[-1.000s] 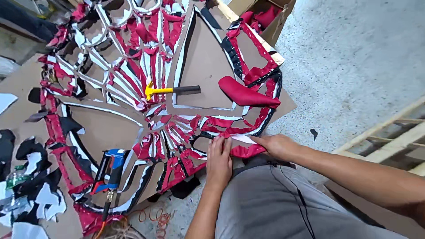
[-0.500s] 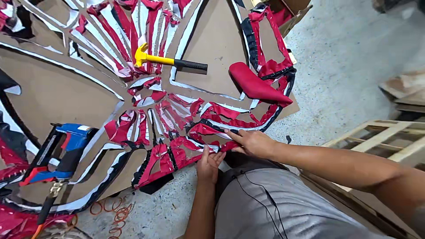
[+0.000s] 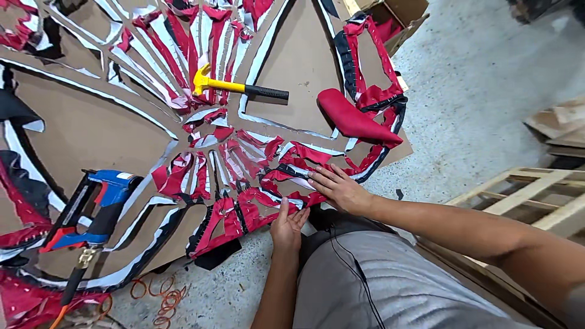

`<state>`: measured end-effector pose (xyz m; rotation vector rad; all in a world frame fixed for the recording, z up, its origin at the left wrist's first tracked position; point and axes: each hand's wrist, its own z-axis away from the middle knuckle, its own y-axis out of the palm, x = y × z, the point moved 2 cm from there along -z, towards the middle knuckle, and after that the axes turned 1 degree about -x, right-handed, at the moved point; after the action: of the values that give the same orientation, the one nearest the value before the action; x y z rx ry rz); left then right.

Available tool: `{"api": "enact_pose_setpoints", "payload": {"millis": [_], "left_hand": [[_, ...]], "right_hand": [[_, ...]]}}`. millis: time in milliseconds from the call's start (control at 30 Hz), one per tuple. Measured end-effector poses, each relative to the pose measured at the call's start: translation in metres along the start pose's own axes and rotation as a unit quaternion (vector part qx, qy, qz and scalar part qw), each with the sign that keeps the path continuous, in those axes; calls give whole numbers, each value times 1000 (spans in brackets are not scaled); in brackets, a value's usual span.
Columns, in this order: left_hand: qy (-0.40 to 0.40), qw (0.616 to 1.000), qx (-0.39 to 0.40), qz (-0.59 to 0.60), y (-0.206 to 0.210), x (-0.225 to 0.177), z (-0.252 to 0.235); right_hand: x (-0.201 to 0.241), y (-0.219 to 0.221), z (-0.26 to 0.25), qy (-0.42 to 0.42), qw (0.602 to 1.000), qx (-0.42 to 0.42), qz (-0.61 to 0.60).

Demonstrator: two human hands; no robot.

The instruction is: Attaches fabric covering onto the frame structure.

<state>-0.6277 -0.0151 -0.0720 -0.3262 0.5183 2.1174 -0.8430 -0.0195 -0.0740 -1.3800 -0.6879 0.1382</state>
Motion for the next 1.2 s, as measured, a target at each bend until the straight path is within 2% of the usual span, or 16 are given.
{"api": "enact_pose_setpoints", "payload": {"millis": [233,400,467,533,600,633,667,700,767,800,867,933,967,1033,1100,1200], "left_hand": [[19,1000,-6,20,0,2,-6],[37,999,9,2,-5,2,-10],[38,999,23,-6,-6,3,-13],[9,998,41,-52,-9,-1,-9],[-31,974,100,-202,-18,-13,8],[-31,944,124,-305,-21,-23,20],[-2,907,124,-402,-21,-36,31],[58,865,102,-487,-19,-52,40],[244,751,41,-612,-12,-89,48],[331,681,28,-653,-6,-107,43],[459,526,54,-714,9,-134,12],[506,392,106,-761,20,-148,-27],[503,344,135,-781,21,-150,-42],[492,290,176,-802,14,-151,-64],[506,271,194,-795,7,-149,-75],[531,261,202,-781,1,-144,-84]], "right_hand": [[-2,11,-1,22,999,-42,23],[7,13,2,50,998,-16,47],[10,-2,6,58,998,-38,8],[18,-32,22,101,985,-113,-85],[26,-49,53,193,951,-159,-185],[25,-46,66,265,920,-142,-250],[23,-38,74,346,870,-94,-338],[20,-26,75,411,796,-33,-443],[22,2,63,441,641,19,-627],[28,13,51,427,586,12,-688],[44,31,22,387,503,-25,-772],[62,36,-6,377,456,-46,-805],[71,36,-16,380,445,-46,-810],[85,36,-31,393,417,-72,-816],[92,40,-39,417,374,-119,-820],[102,45,-46,473,343,-188,-790]]}}
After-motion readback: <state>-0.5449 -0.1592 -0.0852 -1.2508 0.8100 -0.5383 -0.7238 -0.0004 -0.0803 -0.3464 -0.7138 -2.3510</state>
